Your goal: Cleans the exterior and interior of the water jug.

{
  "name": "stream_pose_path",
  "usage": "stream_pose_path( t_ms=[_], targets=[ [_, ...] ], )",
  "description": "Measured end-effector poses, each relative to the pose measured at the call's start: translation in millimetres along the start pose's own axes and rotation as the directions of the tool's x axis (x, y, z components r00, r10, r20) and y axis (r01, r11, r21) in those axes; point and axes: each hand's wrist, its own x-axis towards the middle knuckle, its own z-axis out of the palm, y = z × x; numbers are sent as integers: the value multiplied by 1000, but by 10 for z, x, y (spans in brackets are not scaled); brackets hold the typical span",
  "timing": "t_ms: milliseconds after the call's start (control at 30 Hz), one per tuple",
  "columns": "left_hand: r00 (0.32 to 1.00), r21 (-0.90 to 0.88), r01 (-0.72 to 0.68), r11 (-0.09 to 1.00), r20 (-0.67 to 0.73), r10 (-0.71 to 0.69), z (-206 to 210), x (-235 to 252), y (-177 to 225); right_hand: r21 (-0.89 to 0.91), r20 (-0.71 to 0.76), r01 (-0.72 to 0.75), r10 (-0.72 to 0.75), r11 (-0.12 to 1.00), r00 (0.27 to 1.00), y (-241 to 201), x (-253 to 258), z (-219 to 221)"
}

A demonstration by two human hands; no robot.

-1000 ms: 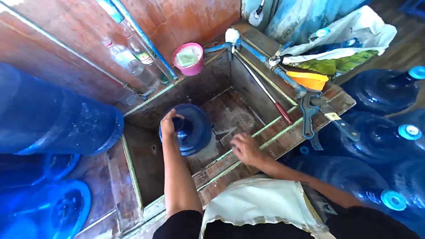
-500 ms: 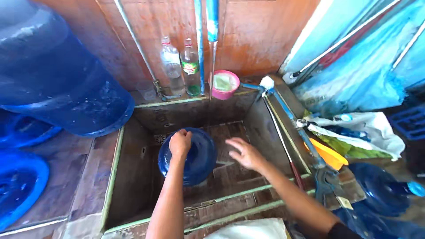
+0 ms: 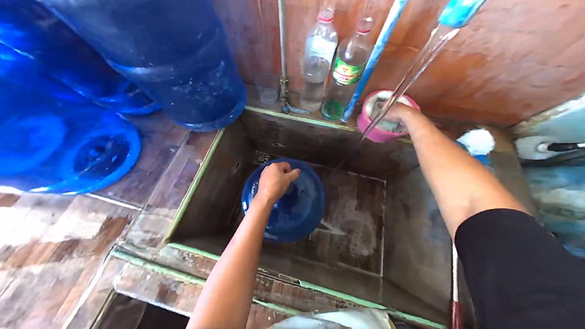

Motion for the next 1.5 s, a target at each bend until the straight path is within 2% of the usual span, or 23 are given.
stream_pose_path(
  t_ms=[67, 233, 433, 500, 600, 800, 933, 1067, 1267, 1367, 1500],
  targets=[
    [1000, -7, 5, 1000, -20, -5, 30, -28, -13, -69, 64, -20, 24, 997, 998, -80, -2, -9],
    [997, -35, 8, 999, -71, -11, 91, -60, -39, -154, 80, -94, 107, 984, 991, -149, 87, 62],
    [996, -36, 24, 999, -79, -26, 94, -58, -35, -180, -51, -91, 83, 979, 995, -76, 71, 135],
    [997, -26, 26, 999, -71, -28, 80, -55, -27, -164, -60, -56, 46, 985, 997, -23, 143, 1],
    [997, -37, 20, 999, -67, -23, 80, -48, -34, -108, -89, -41, 32, 993, 996, -206, -127, -405],
    [997, -40, 9, 999, -78, -12, 92, -24, -53, -28, -296, 2, -10, 1000, 955, -430, -577, -1050],
    [997, -36, 7, 999, -82, -9, 94, -35, -58, -42, -374, 28, -42, 999, 926, -501, -700, -1182],
    [997, -47, 3, 999, -82, -7, 97, -44, -70, -44, -391, 22, -38, 999, 920, -540, -753, -1098],
    [997, -56, 18, 998, -77, -22, 100, -9, -83, -39, -297, -41, 27, 998, 955, -430, -640, -724],
    [996, -62, 26, 998, -79, -31, 100, -4, -86, -17, -175, -10, 7, 1000, 984, -271, -458, -473],
    [995, -65, 34, 997, -92, -40, 104, -1, -89, -88, -28, 29, -32, 996, 999, -12, -133, -154]
  ],
)
